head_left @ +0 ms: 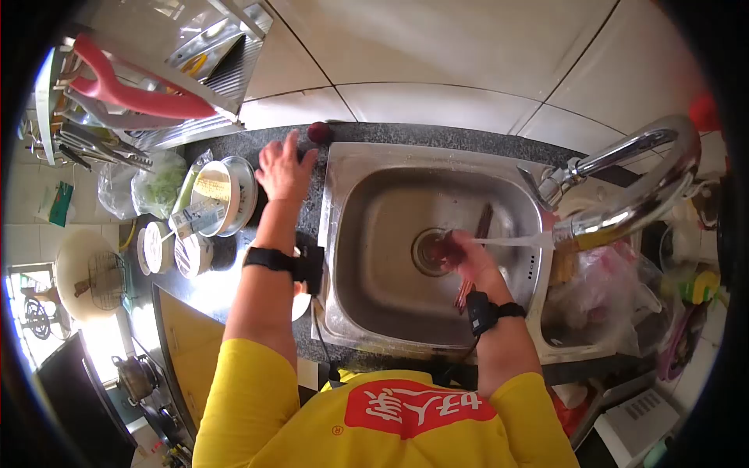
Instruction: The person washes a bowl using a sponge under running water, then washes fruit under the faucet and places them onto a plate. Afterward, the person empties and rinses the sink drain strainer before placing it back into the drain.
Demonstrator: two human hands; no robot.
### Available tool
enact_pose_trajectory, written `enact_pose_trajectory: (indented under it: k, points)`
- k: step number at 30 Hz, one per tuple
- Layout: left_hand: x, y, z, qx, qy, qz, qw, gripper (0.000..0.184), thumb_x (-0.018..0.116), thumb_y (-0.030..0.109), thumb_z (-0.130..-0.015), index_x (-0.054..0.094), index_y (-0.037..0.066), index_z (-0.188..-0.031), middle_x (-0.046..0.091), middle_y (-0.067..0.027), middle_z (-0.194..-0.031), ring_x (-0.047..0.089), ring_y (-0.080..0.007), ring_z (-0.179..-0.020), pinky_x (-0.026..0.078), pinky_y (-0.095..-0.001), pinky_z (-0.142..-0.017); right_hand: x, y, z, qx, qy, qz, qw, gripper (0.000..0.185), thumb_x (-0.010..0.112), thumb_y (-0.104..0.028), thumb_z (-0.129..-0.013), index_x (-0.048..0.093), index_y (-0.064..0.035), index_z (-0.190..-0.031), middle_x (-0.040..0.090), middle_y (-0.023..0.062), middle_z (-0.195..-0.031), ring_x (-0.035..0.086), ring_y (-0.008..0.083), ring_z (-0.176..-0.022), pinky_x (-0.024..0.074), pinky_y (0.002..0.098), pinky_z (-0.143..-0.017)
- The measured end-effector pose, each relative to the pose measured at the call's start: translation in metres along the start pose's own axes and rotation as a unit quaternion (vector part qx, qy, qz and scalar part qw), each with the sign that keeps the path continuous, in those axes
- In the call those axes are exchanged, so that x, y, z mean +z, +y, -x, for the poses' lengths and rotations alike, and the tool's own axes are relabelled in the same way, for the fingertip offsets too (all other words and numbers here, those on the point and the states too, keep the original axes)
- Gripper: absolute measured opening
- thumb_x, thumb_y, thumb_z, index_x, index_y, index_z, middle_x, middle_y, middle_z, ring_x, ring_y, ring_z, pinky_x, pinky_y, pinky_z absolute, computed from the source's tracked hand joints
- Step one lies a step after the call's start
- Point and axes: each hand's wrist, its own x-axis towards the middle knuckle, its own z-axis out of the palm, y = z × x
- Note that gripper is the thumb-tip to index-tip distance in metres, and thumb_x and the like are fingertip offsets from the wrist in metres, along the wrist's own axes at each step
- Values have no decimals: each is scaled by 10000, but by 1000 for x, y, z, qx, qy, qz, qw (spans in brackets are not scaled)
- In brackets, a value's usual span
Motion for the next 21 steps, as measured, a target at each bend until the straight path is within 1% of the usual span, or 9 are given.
enact_pose_trajectory:
  k: [2,5,9,11,12,13,15,19,21]
  points:
    - [28,-32,-14,-24,-27,16,999,581,515,556,-805,351,341,-1319,345,-118,-1331,358,-305,-1224,306,-627,-906,19,-5,9,6,92,87,992,332,638,-360,-782,556,-128,-1006,617,52,-933,598,209,-839,469,343,-627]
    - [11,-5,-20,-20,-76,1,997,591,497,581,-802,335,359,-1326,348,-113,-1333,380,-307,-1215,300,-637,-899,38,-6,14,-12,150,174,973,350,658,-369,-768,546,-133,-1001,596,25,-895,582,175,-811,463,305,-614]
    - [20,-2,-26,24,-64,-82,994,576,495,583,-797,354,364,-1310,420,-98,-1268,450,-279,-1155,346,-568,-857,51,-3,-4,19,178,276,944,422,676,-402,-745,560,-101,-1018,601,49,-920,587,176,-835,482,350,-638]
    - [22,-7,-27,58,-43,-93,993,590,512,580,-786,368,334,-1303,472,-85,-1198,488,-264,-1100,362,-533,-829,66,-3,-5,-1,244,499,832,502,693,-417,-716,569,-57,-1043,611,111,-972,600,226,-878,483,404,-726]
    - [19,-8,-28,84,-39,-97,991,599,522,576,-783,372,320,-1303,490,-84,-1164,499,-264,-1077,363,-529,-827,52,10,-12,-83,255,627,732,565,718,-406,-679,566,-23,-1065,604,166,-1028,596,292,-924,473,385,-798]
    - [17,-8,-27,109,-36,-102,988,608,531,572,-779,375,305,-1302,508,-82,-1131,511,-264,-1053,365,-526,-825,50,15,-10,-82,256,627,731,565,718,-406,-679,566,-23,-1065,604,166,-1028,596,292,-924,473,385,-798]
    - [20,-11,-26,93,-26,-74,993,614,537,571,-776,380,291,-1299,523,-77,-1094,521,-257,-1034,368,-515,-823,50,22,-6,-191,257,700,638,561,723,-420,-648,564,-46,-1034,621,175,-888,604,310,-861,484,387,-744]
    - [17,-12,-28,104,-49,-41,993,593,528,560,-789,396,257,-1281,557,-74,-1000,576,-253,-944,435,-459,-773,51,21,1,-161,232,747,603,524,743,-375,-631,568,-57,-1009,606,151,-900,593,306,-878,479,400,-757]
    - [22,-9,-30,125,-48,-21,991,572,544,531,-790,407,256,-1273,568,-83,-1000,586,-279,-906,458,-449,-748,55,23,4,-149,232,761,588,483,746,-265,-632,560,-66,-1030,586,128,-994,559,304,-958,468,398,-795]
